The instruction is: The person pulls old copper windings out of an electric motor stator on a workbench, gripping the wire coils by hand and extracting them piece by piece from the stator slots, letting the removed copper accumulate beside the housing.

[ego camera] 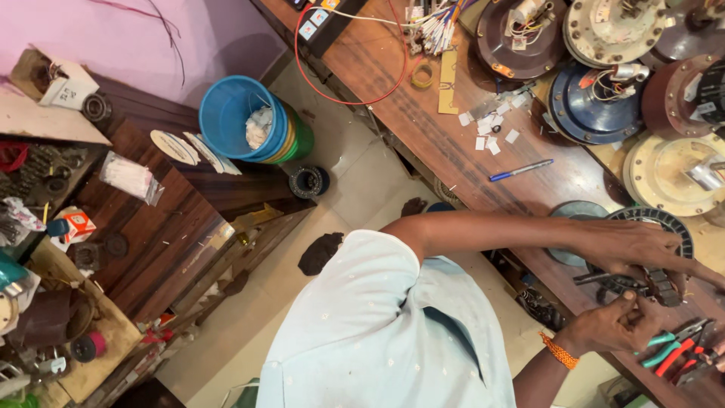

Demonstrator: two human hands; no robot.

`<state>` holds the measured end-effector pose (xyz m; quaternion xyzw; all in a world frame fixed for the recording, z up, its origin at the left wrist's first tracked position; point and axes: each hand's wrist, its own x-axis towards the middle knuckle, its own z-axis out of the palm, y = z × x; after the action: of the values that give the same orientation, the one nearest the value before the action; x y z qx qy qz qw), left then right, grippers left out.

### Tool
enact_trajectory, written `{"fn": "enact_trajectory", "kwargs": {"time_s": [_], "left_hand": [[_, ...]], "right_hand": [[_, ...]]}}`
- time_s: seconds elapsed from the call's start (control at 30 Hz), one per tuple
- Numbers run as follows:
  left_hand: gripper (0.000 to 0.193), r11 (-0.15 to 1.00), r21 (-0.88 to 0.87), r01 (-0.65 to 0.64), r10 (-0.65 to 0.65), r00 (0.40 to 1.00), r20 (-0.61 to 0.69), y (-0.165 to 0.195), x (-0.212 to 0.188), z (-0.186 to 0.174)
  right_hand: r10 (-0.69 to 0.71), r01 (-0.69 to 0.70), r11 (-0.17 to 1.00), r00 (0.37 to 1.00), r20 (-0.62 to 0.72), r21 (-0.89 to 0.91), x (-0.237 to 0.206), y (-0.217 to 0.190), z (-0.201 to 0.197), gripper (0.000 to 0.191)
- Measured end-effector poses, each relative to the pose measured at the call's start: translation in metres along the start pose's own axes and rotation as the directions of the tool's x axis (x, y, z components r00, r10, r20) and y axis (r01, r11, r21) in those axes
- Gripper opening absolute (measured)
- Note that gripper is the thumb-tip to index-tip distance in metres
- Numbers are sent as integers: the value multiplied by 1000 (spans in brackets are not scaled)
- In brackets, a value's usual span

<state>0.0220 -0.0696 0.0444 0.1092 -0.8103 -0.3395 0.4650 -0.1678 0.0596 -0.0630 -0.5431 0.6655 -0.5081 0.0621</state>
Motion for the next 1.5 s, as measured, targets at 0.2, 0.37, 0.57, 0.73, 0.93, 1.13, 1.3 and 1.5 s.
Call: {"fn": "enact_trajectory", "kwargs": {"time_s": [0.2,0.37,0.57,0.73,0.93,1.13,1.3,1.5], "left_hand": [[88,1000,-4,26,-26,999,43,0,-1,-2],[100,984,-102,-147,144,989,-31,2,0,-13],[90,997,62,-34,32,999,40,-9,1,-5],[64,990,69,-126,126,992,5,-21,-4,-1],[76,990,85,-109,107,994,35,-44,-7,15],[78,838,481,-257,191,964,183,-41,-33,20],[34,773,520,-364,276,930,241,-31,-58,20],[5,718,603,-348,341,931,131,-35,-83,37]], "right_hand": [[18,-18,1000,999,-38,19,0,7,14,11],[-92,92,996,996,-8,-15,-1,7,13,11],[-40,41,998,999,9,-52,-5,-2,14,9],[26,-25,1000,998,63,-19,-11,0,20,9],[-116,91,974,987,114,205,-9,3,28,38],[114,-115,993,989,93,1,-22,-27,12,15],[103,-104,995,961,256,-11,-13,-55,-5,13],[58,-67,998,870,490,2,3,-71,-44,19]]}}
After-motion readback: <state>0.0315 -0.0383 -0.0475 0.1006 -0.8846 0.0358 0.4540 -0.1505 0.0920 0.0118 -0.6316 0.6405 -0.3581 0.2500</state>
